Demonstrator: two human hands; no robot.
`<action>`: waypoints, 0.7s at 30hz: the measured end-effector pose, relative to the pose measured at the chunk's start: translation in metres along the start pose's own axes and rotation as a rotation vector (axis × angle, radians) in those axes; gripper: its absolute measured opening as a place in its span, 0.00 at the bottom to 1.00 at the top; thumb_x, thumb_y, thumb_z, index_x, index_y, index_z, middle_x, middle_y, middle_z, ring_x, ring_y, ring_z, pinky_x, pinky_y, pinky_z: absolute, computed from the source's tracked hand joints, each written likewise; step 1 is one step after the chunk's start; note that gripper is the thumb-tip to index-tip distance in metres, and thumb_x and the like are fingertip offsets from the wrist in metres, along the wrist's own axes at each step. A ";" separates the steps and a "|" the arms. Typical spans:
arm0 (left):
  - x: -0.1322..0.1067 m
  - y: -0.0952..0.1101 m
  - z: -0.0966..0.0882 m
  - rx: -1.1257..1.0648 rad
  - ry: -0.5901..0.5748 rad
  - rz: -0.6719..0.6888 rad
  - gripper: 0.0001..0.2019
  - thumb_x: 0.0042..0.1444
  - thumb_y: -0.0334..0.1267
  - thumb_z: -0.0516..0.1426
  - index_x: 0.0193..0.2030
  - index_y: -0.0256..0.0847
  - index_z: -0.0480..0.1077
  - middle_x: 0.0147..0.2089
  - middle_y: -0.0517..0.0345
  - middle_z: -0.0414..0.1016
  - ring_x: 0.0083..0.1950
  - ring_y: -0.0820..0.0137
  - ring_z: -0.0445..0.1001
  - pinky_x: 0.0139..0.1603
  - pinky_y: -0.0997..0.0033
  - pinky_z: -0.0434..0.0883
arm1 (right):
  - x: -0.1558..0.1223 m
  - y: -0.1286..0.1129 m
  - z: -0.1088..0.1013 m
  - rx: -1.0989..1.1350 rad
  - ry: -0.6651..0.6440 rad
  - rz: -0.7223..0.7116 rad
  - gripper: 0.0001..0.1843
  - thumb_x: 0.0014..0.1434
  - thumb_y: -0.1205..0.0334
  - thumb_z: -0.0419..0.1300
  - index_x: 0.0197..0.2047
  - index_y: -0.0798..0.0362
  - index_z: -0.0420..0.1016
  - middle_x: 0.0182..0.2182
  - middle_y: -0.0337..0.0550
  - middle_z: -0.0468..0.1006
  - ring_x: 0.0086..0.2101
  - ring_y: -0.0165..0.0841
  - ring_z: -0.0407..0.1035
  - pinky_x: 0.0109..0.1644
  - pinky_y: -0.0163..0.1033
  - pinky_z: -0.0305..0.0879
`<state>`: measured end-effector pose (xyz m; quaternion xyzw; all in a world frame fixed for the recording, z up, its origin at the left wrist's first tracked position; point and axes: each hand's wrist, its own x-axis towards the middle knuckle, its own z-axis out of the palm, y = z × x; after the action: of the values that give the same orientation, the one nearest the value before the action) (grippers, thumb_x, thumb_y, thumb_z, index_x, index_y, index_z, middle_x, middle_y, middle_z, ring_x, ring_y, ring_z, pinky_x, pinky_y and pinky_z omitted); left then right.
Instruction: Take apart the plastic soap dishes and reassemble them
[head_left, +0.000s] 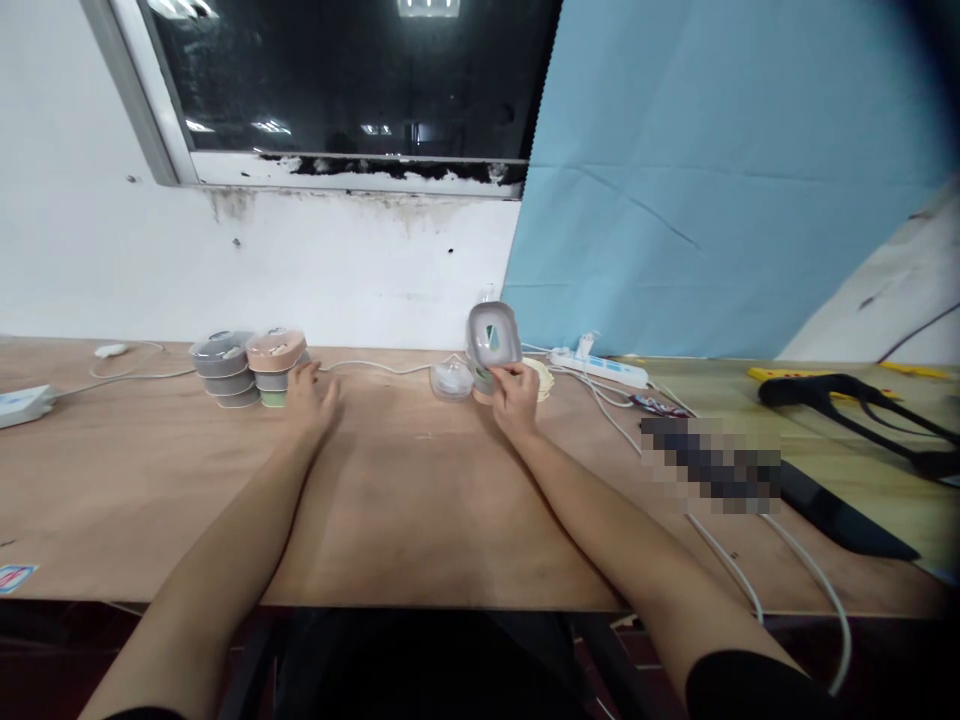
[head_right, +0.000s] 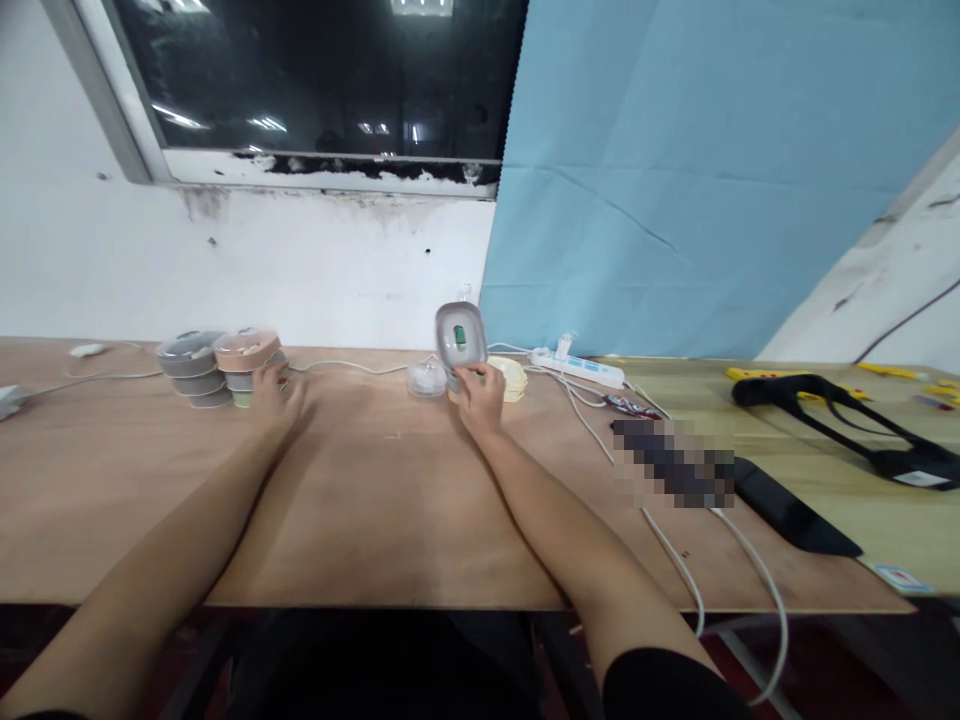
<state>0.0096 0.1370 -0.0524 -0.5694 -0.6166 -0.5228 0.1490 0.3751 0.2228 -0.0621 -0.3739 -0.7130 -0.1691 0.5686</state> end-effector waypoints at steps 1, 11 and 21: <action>0.003 -0.006 -0.003 0.023 0.046 -0.032 0.24 0.56 0.44 0.56 0.57 0.34 0.64 0.57 0.40 0.63 0.54 0.58 0.69 0.53 0.59 0.70 | 0.001 0.008 -0.001 -0.040 0.010 0.034 0.16 0.61 0.66 0.53 0.47 0.47 0.78 0.42 0.48 0.68 0.44 0.41 0.62 0.51 0.50 0.60; 0.008 -0.031 -0.011 0.136 0.242 0.062 0.21 0.55 0.39 0.56 0.55 0.31 0.65 0.57 0.37 0.63 0.61 0.54 0.61 0.62 0.52 0.58 | 0.001 0.027 0.000 -0.215 -0.127 0.120 0.17 0.61 0.65 0.52 0.49 0.46 0.78 0.43 0.49 0.71 0.44 0.42 0.60 0.50 0.49 0.55; 0.007 -0.036 -0.008 0.148 0.159 0.024 0.22 0.55 0.40 0.56 0.55 0.34 0.64 0.58 0.38 0.63 0.62 0.54 0.60 0.63 0.53 0.57 | 0.002 0.017 0.002 -0.081 -0.174 0.076 0.18 0.60 0.59 0.54 0.52 0.53 0.74 0.46 0.53 0.71 0.46 0.43 0.64 0.51 0.48 0.61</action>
<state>-0.0268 0.1412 -0.0605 -0.5211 -0.6329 -0.5173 0.2454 0.3862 0.2365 -0.0637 -0.4369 -0.7375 -0.1428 0.4949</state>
